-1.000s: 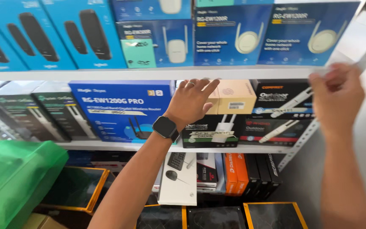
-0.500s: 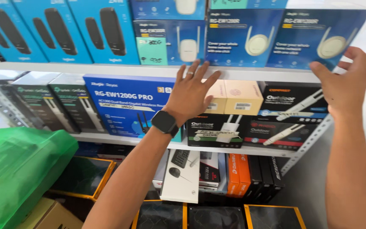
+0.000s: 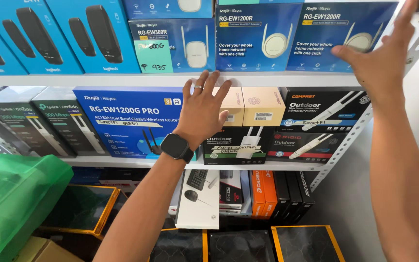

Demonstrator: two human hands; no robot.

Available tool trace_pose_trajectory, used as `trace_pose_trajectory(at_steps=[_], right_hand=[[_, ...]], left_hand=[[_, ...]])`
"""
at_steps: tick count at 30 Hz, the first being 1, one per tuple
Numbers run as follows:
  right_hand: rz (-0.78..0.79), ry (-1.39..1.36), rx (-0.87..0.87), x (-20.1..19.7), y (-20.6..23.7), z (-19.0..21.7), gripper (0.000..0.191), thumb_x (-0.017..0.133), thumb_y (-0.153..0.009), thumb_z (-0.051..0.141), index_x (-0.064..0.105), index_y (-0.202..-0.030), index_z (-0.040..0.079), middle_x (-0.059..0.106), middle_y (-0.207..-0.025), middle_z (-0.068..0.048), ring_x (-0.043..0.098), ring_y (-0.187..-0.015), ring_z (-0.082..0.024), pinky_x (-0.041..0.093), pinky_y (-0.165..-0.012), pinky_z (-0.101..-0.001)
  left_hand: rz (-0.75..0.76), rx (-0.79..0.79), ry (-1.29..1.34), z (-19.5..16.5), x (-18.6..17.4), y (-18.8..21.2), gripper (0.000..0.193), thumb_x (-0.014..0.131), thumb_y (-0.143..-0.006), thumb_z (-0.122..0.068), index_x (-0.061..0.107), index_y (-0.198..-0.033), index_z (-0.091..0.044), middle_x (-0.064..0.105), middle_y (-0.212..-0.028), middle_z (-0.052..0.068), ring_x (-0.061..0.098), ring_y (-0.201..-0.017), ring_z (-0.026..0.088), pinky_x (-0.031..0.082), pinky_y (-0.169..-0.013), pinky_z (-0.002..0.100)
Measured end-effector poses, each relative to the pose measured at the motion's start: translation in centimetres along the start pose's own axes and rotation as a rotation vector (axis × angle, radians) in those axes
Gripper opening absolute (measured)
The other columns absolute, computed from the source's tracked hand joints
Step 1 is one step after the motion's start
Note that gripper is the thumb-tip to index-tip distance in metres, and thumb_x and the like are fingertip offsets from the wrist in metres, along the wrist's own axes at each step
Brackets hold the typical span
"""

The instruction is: The person handles a white outdoor wireless CPE device, wraps it in a plastic bag, and closes its box. They apply tape across the box, write a label on it with a marker, carry the box to a metal shelving unit, and place it on the shelf among other router boxes.

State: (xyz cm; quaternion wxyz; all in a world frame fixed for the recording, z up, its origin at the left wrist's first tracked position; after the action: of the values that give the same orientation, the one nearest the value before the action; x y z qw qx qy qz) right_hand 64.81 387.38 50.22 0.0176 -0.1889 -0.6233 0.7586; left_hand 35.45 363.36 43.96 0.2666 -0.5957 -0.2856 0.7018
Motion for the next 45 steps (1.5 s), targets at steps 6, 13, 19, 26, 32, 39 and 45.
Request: trace_pose_trajectory(at_steps=[6, 13, 19, 26, 32, 39, 45], right_hand=[[0.052, -0.064, 0.073, 0.6, -1.6, 0.8, 0.106, 0.098, -0.079, 0.002, 0.025, -0.156, 0.013, 0.065, -0.137, -0.019, 0.065, -0.128, -0.034, 0.053, -0.109, -0.0419], [-0.083, 0.137, 0.041, 2.8, -3.4, -0.7, 0.101, 0.100, -0.076, 0.000, 0.032, -0.150, 0.013, 0.065, -0.134, -0.023, 0.064, -0.122, -0.040, 0.053, -0.103, -0.0426], [-0.050, 0.098, 0.160, 5.4, -5.3, -0.5, 0.113, 0.098, -0.074, 0.000, 0.028, -0.161, 0.015, 0.057, -0.153, -0.020, 0.061, -0.134, -0.041, 0.048, -0.108, -0.0433], [-0.022, -0.024, 0.155, 9.1, -7.1, 0.5, 0.102, 0.098, -0.080, 0.002, 0.032, -0.157, 0.014, 0.066, -0.139, -0.019, 0.068, -0.126, -0.039, 0.056, -0.106, -0.0427], [0.137, -0.294, 0.199, 11.3, -7.7, 0.6, 0.095, 0.084, -0.088, -0.010, 0.028, -0.161, 0.015, 0.062, -0.150, -0.021, 0.075, -0.120, -0.032, 0.060, -0.091, -0.0377], [0.310, -0.615, 0.337, 14.2, -8.3, 2.3, 0.081, 0.066, -0.097, -0.013, 0.032, -0.164, 0.017, 0.053, -0.149, -0.016, 0.076, -0.110, -0.027, 0.062, -0.079, -0.0385], [0.362, -1.074, 0.484, 15.0, -7.0, 3.0, 0.058, 0.059, -0.106, -0.008, 0.042, -0.157, 0.012, 0.067, -0.130, -0.008, 0.070, -0.109, -0.014, 0.062, -0.092, -0.0299]], left_hand=[[-0.087, -0.018, -0.010, -0.6, -0.1, -0.3, 0.083, 0.083, -0.076, -0.031, 0.045, -0.149, -0.016, 0.048, -0.144, 0.017, 0.043, -0.138, 0.039, 0.026, -0.113, 0.062], [-0.105, -0.094, -0.073, -1.7, 0.3, -1.7, 0.078, 0.080, -0.080, -0.039, 0.050, -0.146, -0.011, 0.053, -0.133, 0.016, 0.046, -0.131, 0.040, 0.025, -0.110, 0.065], [-0.101, -0.128, -0.071, -2.3, 0.0, -2.2, 0.075, 0.079, -0.081, -0.042, 0.054, -0.142, -0.008, 0.057, -0.131, 0.015, 0.049, -0.127, 0.037, 0.028, -0.108, 0.063], [-0.101, -0.053, -0.114, -1.9, -0.7, -2.1, 0.073, 0.079, -0.079, -0.038, 0.055, -0.141, -0.011, 0.060, -0.135, 0.018, 0.057, -0.125, 0.037, 0.027, -0.111, 0.062], [-0.046, -0.031, -0.105, -1.6, -0.9, -2.1, 0.070, 0.079, -0.080, -0.032, 0.054, -0.142, -0.011, 0.060, -0.137, 0.019, 0.057, -0.126, 0.036, 0.025, -0.112, 0.059], [-0.036, -0.037, -0.062, -0.9, -1.0, -2.0, 0.069, 0.078, -0.079, -0.027, 0.054, -0.141, -0.009, 0.060, -0.136, 0.016, 0.058, -0.127, 0.032, 0.024, -0.114, 0.059], [-0.043, -0.041, -0.075, -0.9, -0.7, -1.4, 0.069, 0.078, -0.078, -0.026, 0.053, -0.141, -0.009, 0.058, -0.140, 0.016, 0.055, -0.132, 0.031, 0.020, -0.116, 0.061]])
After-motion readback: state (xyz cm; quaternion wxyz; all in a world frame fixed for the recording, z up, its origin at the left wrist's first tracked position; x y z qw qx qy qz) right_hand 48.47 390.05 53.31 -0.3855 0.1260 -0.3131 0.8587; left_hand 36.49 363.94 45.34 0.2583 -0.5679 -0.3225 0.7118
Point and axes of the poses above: each hand's wrist, its own y-axis away from the middle knuckle, its own x-axis out of the palm, z = x × y, the point moved 3 cm from there along -y, towards the middle knuckle
